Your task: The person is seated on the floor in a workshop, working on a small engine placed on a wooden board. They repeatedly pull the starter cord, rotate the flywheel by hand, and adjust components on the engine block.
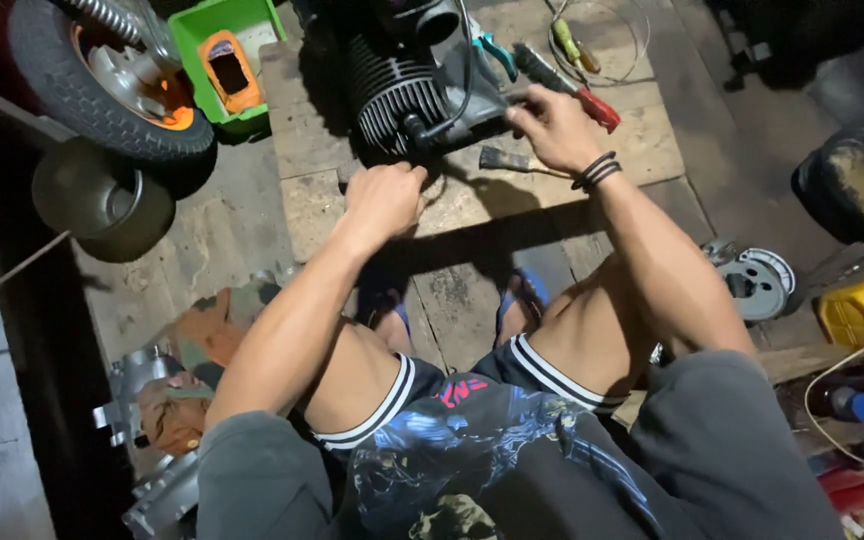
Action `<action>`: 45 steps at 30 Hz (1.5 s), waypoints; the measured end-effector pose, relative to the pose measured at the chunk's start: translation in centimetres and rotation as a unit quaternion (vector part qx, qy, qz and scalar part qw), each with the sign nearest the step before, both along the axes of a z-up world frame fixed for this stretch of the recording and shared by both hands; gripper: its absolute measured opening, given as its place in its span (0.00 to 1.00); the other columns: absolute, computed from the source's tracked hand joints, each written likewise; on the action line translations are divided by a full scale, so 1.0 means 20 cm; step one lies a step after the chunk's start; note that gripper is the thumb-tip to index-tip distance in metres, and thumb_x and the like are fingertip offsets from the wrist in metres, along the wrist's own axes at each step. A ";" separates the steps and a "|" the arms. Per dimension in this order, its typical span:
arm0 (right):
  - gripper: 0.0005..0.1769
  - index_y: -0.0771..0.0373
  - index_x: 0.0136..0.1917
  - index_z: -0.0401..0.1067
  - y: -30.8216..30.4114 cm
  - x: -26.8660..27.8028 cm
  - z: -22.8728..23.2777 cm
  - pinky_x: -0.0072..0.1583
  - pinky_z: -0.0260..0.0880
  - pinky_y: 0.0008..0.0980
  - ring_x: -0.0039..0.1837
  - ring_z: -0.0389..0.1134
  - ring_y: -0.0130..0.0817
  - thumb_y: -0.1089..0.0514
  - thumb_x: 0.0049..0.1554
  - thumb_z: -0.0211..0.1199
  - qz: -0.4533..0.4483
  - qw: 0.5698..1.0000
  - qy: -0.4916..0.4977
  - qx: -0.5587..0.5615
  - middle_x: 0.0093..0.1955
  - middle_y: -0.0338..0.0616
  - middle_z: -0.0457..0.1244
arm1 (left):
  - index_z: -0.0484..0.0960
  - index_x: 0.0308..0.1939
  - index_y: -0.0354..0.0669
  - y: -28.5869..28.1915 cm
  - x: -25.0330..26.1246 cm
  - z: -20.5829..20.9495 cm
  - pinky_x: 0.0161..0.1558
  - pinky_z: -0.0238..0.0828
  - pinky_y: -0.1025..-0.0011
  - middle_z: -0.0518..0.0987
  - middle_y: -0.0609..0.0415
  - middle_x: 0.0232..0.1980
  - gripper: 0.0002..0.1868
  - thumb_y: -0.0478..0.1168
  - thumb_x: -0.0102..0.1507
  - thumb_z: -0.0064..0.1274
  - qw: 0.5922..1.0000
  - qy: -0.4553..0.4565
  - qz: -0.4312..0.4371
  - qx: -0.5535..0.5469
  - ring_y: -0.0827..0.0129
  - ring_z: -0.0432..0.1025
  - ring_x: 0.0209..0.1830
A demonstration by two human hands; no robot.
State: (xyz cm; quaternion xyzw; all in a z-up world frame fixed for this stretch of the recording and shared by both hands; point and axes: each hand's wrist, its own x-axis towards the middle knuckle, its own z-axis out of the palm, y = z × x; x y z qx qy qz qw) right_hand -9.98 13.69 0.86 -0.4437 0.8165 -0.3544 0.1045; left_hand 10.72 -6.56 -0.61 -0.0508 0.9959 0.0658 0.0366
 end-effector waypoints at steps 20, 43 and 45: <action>0.12 0.55 0.61 0.75 0.09 -0.21 -0.01 0.52 0.71 0.49 0.45 0.73 0.47 0.52 0.67 0.60 -0.010 0.996 0.040 0.081 0.41 0.46 0.71 | 0.79 0.63 0.43 -0.22 -0.04 -0.04 0.52 0.74 0.41 0.82 0.42 0.55 0.25 0.49 0.64 0.52 0.992 -0.096 0.056 0.054 0.39 0.78 0.54; 0.19 0.58 0.58 0.80 0.00 -0.20 -0.05 0.59 0.70 0.56 0.56 0.73 0.60 0.44 0.64 0.57 -0.003 0.976 0.036 0.217 0.48 0.55 0.73 | 0.82 0.56 0.46 -0.39 -0.03 -0.15 0.53 0.76 0.47 0.82 0.44 0.51 0.21 0.51 0.65 0.49 0.992 -0.092 0.080 0.041 0.42 0.79 0.50; 0.15 0.50 0.56 0.79 0.02 -0.32 -0.23 0.55 0.71 0.46 0.51 0.74 0.42 0.42 0.62 0.63 -0.088 0.988 -0.071 0.101 0.38 0.41 0.71 | 0.82 0.58 0.47 -0.39 -0.04 -0.14 0.53 0.76 0.50 0.82 0.46 0.52 0.21 0.52 0.66 0.48 0.992 -0.097 0.067 0.034 0.44 0.79 0.51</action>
